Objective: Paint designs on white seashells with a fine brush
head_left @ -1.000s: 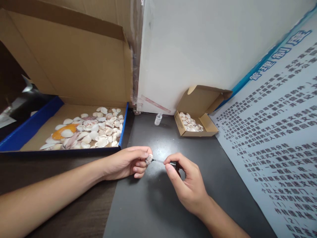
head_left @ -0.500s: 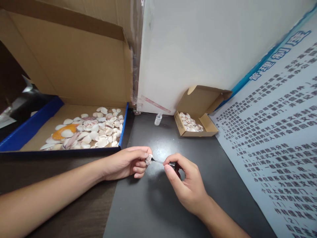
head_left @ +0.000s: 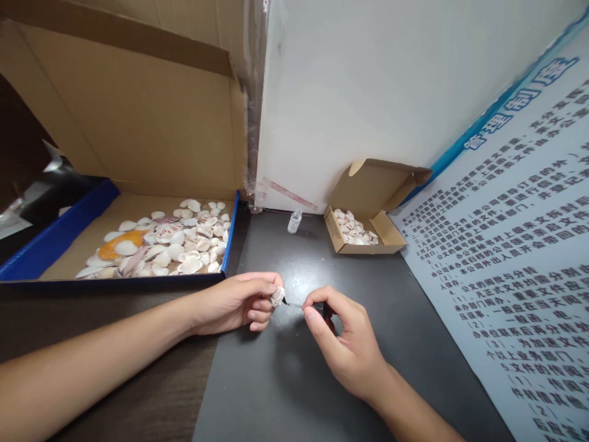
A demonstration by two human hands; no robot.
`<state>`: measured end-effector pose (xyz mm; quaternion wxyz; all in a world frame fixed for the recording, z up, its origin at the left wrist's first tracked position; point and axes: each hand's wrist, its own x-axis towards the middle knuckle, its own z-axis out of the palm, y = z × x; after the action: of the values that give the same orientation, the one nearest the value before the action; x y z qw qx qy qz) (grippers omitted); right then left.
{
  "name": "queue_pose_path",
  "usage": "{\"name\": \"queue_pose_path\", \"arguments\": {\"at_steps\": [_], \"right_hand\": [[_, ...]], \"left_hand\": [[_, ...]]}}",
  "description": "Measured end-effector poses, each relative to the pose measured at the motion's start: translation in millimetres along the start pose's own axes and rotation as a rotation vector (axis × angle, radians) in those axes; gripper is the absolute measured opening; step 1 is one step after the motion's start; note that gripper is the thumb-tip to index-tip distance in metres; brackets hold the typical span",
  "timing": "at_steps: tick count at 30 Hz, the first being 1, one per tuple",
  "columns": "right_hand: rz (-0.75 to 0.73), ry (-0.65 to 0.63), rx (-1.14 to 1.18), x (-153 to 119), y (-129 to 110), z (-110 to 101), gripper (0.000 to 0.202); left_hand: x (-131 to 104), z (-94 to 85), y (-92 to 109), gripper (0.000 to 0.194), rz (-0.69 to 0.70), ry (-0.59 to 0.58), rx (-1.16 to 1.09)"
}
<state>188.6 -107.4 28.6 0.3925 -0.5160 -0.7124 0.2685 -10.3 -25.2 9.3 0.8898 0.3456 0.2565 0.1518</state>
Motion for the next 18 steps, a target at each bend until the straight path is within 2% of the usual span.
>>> {"name": "queue_pose_path", "arguments": {"at_steps": [6, 13, 18], "right_hand": [[-0.038, 0.014, 0.016, -1.0, 0.5, -0.2, 0.009], [0.008, -0.001, 0.010, -0.8, -0.1, -0.3, 0.015], [-0.035, 0.032, 0.029, -2.1, 1.0, -0.1, 0.012]], "left_hand": [[0.2, 0.4, 0.0, 0.018, 0.002, -0.003, 0.000], [-0.1, 0.6, 0.2, 0.020, 0.000, -0.001, -0.006], [-0.1, 0.6, 0.3, 0.019, -0.002, 0.006, -0.005]]}}
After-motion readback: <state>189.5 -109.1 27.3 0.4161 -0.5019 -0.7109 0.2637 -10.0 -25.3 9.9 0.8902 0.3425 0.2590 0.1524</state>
